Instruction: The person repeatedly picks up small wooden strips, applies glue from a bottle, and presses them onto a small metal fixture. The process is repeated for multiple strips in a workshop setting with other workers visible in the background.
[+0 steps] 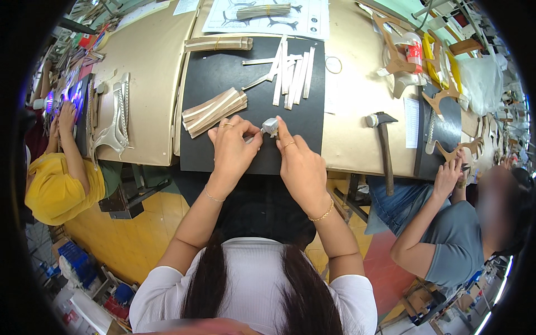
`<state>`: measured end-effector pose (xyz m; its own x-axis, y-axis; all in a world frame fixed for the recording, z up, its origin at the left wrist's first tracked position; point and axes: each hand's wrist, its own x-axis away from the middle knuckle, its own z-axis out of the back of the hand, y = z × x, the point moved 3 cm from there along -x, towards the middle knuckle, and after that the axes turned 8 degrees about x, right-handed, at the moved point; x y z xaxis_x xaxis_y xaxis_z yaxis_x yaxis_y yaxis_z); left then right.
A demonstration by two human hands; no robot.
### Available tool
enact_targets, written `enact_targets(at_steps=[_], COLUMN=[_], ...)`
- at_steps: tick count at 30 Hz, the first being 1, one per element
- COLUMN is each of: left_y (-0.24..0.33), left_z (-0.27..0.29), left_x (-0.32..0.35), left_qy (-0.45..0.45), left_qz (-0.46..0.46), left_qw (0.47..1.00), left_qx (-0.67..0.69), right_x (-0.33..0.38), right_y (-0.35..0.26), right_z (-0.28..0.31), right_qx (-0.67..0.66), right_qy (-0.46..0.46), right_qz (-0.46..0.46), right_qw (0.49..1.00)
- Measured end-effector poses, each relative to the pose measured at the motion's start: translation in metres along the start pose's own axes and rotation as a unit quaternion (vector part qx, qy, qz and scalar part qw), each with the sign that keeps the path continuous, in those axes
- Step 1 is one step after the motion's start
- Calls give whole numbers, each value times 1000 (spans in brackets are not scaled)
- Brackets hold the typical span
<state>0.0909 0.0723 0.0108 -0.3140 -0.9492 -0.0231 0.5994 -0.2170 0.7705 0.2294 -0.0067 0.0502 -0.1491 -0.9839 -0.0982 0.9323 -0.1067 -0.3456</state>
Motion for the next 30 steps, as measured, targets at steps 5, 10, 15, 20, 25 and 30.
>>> enact_targets(at_steps=[5,10,15,20,25,30], left_y=[0,-1,-7,-8,-6,-5], left_z=[-1,4,8,6,5,4], left_x=[3,12,18,14,11,10], left_qy=[6,42,47,40,29,26], left_qz=[-15,-87,-90,-66,-50,-54], left_qw=[1000,995,995,997,998,998], left_qx=[-12,-31,-16,-5,-1,-16], right_x=[2,0,1,0,2,4], right_y=[0,0,2,3,-1,-8], right_z=[3,-7,-9,-8,0,3], right_qx=[-88,7,9,4,-13,-48], right_qy=[83,-11,-22,-27,-17,-7], right_qz=[-4,2,-7,-8,-2,26], right_qw=[993,1000,1000,1000,1000,998])
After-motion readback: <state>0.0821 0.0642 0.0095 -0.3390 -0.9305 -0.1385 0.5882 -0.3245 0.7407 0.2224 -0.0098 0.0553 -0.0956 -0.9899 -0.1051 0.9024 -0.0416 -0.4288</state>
